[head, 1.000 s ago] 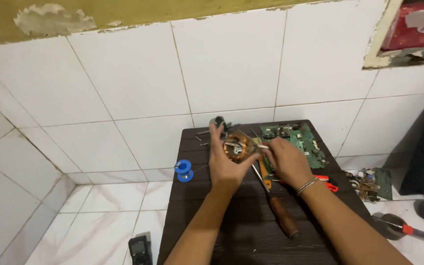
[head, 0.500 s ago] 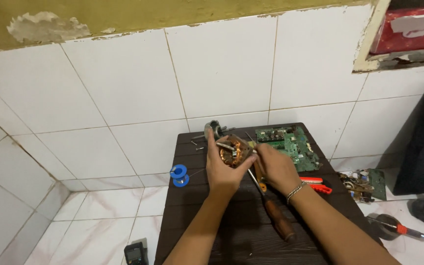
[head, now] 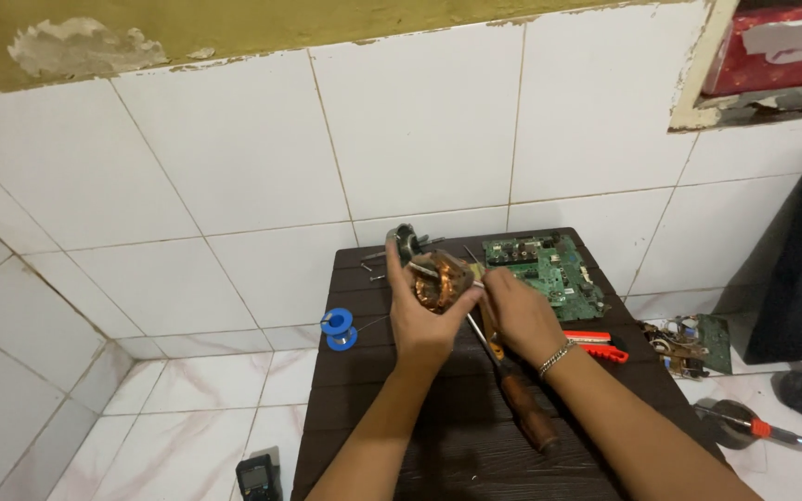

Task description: Cleaning the surface of a motor coil using a toothbrush and inspecting the progress.

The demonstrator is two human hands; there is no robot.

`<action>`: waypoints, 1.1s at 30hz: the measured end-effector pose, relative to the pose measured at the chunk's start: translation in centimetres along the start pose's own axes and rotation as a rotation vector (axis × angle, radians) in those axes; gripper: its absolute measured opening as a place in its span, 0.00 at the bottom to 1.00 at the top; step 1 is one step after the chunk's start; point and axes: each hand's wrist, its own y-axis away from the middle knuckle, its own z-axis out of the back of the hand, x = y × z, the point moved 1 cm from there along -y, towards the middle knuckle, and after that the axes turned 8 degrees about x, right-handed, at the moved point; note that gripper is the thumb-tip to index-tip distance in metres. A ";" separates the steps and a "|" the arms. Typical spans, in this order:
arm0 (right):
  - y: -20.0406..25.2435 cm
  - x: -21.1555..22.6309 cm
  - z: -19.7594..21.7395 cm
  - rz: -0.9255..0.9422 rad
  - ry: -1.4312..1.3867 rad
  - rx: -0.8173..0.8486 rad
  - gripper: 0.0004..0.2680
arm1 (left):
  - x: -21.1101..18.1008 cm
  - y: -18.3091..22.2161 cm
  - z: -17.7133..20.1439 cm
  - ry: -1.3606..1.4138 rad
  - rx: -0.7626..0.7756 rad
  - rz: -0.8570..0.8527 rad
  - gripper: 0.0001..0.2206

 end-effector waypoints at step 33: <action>0.6 3.9 6.3 -0.131 -0.382 0.293 0.16 | 5.7 -2.4 2.5 -0.454 -0.189 -0.408 0.55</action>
